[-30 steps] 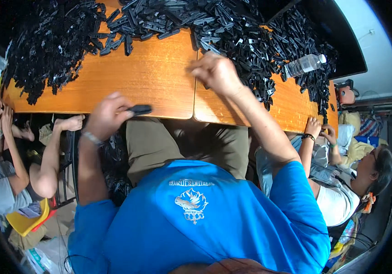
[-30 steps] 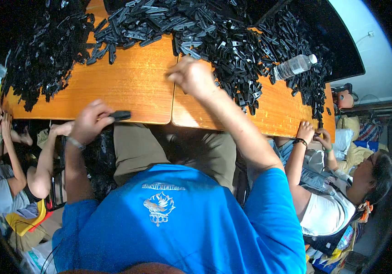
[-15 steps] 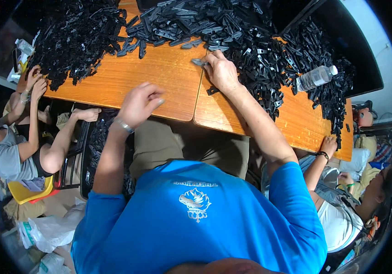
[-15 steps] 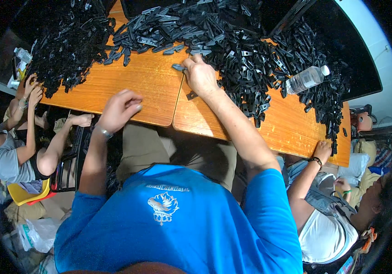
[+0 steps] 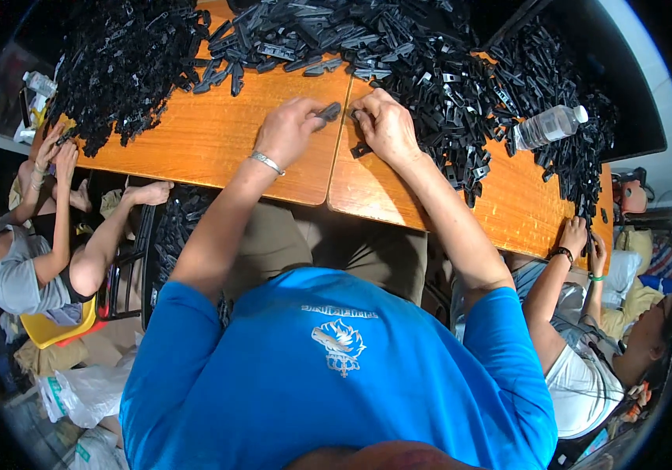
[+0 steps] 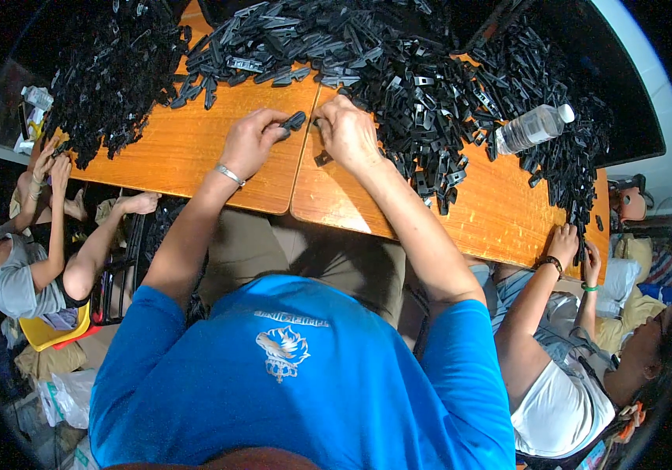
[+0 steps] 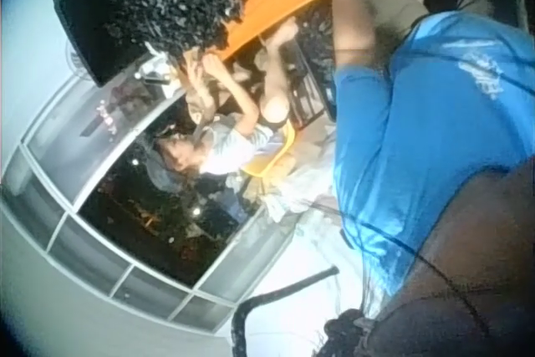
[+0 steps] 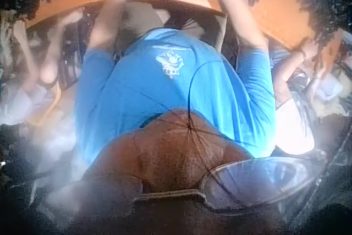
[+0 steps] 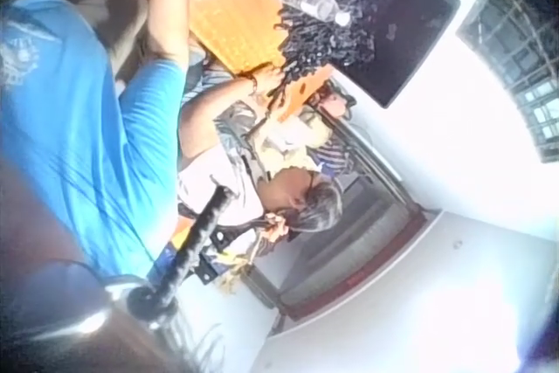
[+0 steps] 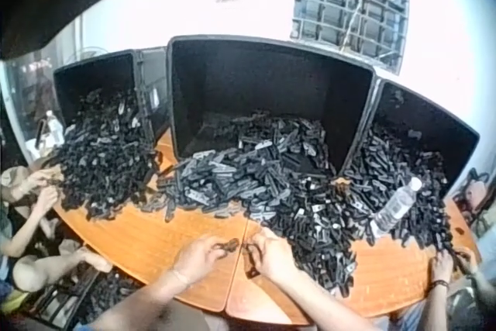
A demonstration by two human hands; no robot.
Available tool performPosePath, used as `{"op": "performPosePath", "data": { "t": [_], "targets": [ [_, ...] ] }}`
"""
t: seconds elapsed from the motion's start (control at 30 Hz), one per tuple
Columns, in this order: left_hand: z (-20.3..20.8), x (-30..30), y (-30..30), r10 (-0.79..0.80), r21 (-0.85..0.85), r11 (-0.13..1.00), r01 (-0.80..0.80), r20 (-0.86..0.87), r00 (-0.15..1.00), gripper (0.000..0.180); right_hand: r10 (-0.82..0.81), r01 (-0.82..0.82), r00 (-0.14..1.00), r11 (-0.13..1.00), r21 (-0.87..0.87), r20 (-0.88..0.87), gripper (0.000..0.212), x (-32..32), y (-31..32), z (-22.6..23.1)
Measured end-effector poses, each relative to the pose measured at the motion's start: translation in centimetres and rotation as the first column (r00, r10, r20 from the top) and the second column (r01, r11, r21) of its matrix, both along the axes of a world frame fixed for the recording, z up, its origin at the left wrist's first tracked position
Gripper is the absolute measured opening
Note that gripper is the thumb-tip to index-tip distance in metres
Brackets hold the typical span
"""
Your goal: The person assembles plastic components by fitting small plastic pieces together by hand, gathers additional plastic pieces from a container onto the table, and joins more pieces together.
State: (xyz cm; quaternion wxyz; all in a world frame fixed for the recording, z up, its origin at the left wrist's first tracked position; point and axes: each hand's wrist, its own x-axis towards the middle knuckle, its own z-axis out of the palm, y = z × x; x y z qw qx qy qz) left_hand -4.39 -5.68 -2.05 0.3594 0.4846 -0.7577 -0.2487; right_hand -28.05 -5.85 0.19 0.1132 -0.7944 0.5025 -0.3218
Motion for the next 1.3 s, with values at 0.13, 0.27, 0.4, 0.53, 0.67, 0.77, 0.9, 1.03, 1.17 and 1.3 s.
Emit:
{"op": "performPosePath", "data": {
  "t": [0.13, 0.27, 0.4, 0.53, 0.67, 0.77, 0.9, 1.03, 1.17, 1.3],
  "targets": [
    [0.4, 2.0, 0.4, 0.047, 0.002, 0.999, -0.047, 0.049, 0.998, 0.016, 0.02, -0.021, 0.997, 1.0, 0.011, 0.072, 0.021, 0.6, 0.3, 0.2],
    [0.3, 3.3, -0.1, 0.16, -0.019, 0.987, -0.159, 0.088, 0.983, 0.012, -0.017, 0.012, 0.996, 0.998, 0.056, 0.092, 0.024, 1.4, 0.6, 0.7],
    [0.1, 3.0, 0.7, 0.172, -0.03, 0.985, -0.171, 0.034, 0.985, 0.016, -0.028, 0.025, 0.998, 0.997, -0.07, -0.054, 0.024, -0.2, 0.9, 0.1],
    [0.5, 1.7, 2.4, 0.231, -0.133, 0.968, -0.211, 0.159, 0.96, 0.023, -0.001, -0.011, 0.986, 0.997, -0.074, -0.169, 0.031, -1.8, 1.6, -0.1],
    [0.4, 1.3, 2.6, 0.226, -0.131, 0.969, -0.209, 0.134, 0.965, 0.023, -0.025, 0.011, 0.979, 0.998, -0.07, -0.202, 0.031, -1.9, 1.9, 1.2],
    [0.3, 1.4, 2.7, 0.187, -0.174, 0.971, -0.166, 0.114, 0.976, 0.023, -0.056, 0.065, 0.963, 0.998, 0.024, -0.264, 0.025, -1.0, 2.0, 1.8],
    [0.4, 1.7, 2.9, 0.178, -0.169, 0.973, -0.159, 0.105, 0.978, 0.023, -0.018, 0.092, 0.926, 0.979, 0.18, -0.376, 0.02, -0.3, 2.6, 3.1],
    [0.0, 1.7, 2.7, 0.178, -0.17, 0.972, -0.161, 0.09, 0.98, 0.022, -0.021, 0.112, 0.89, 0.978, 0.174, -0.455, 0.026, -0.8, 1.4, 2.0],
    [-0.3, 2.0, 2.5, 0.193, -0.171, 0.97, -0.173, 0.108, 0.975, 0.021, -0.01, 0.046, 0.973, 0.988, 0.149, -0.23, 0.028, 0.6, 1.1, 2.4],
    [-0.3, 1.8, 2.3, 0.183, -0.152, 0.974, -0.166, 0.106, 0.977, 0.021, 0.048, -0.045, 0.998, 0.995, 0.091, -0.031, 0.028, 2.1, 0.3, 0.9]
  ]
}}
